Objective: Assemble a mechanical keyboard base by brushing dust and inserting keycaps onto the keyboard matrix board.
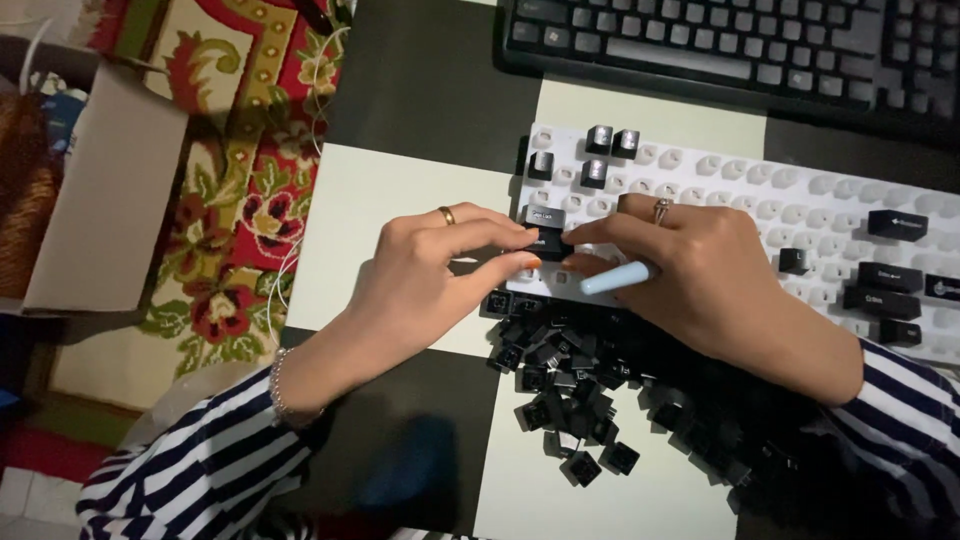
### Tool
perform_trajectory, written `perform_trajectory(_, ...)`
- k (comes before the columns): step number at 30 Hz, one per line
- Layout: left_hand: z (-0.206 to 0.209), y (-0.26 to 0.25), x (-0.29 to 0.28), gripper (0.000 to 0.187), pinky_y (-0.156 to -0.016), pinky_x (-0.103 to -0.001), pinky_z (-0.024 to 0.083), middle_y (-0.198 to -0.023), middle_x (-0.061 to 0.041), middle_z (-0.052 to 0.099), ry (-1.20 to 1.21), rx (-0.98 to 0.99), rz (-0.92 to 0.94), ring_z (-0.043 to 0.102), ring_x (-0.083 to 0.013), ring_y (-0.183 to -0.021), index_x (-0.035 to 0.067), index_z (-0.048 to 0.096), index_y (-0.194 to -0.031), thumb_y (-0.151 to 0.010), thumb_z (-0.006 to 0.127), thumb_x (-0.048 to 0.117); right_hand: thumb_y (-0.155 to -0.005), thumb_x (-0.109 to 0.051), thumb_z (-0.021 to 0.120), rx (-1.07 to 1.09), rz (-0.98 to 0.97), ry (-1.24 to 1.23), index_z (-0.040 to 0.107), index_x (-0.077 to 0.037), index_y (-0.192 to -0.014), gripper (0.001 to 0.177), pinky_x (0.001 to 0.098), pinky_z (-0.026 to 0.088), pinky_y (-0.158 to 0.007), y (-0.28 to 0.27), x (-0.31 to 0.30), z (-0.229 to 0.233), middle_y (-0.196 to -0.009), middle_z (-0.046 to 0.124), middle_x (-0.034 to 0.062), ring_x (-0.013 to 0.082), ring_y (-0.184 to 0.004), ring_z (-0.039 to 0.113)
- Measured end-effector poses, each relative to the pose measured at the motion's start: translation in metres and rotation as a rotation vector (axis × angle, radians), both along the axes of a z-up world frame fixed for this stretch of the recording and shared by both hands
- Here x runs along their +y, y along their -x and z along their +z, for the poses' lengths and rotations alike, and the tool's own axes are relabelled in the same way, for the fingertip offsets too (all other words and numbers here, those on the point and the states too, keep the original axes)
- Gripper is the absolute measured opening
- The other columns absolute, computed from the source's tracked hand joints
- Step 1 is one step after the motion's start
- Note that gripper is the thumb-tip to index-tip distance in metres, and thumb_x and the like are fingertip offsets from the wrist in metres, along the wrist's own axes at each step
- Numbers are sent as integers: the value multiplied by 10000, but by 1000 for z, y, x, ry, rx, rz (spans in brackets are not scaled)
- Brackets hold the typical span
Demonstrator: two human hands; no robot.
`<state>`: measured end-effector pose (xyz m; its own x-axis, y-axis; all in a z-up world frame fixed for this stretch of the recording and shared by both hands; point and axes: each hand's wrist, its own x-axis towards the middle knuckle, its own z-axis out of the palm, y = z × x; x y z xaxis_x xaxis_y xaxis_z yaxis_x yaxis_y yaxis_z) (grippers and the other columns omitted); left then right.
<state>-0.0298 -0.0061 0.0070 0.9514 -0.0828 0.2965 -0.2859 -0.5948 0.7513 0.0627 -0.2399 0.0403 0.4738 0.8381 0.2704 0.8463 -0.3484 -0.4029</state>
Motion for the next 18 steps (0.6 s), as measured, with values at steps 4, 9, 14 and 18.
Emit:
perform_trajectory(4,-3,2,0,166,-747,-252,621,-1076,-37,778,-22,-28,-44,774,-148,-893,102,794,-1066,-918,783,175,-700,-196,892,-12,-7,53,785,-110,-1026,353,313,520,-494,1,1,0,-786,721,5,160,-619,698)
perform_trajectory(9,0,3,-1,166,-715,-265,621,-1094,-60,776,-73,-79,-19,766,-161,-858,75,794,-1060,-914,789,154,-704,-217,879,-143,12,26,803,-136,-965,283,320,476,-467,3,2,1,-758,697,-11,158,-595,656)
perform_trajectory(14,-15,2,1,147,-721,-257,631,-1119,-83,770,-129,-127,-45,767,-171,-882,73,787,-1052,-907,778,97,-800,-245,869,-203,-25,156,798,-116,-887,171,310,408,-366,0,-5,-13,-670,662,-17,122,-491,603)
perform_trajectory(18,-9,3,0,197,-769,-265,643,-1157,-115,763,-103,-216,-90,765,-205,-964,63,775,-1099,-905,751,38,-740,-235,875,-292,24,88,780,-87,-863,215,302,401,-378,6,-6,-15,-669,650,-11,119,-516,599)
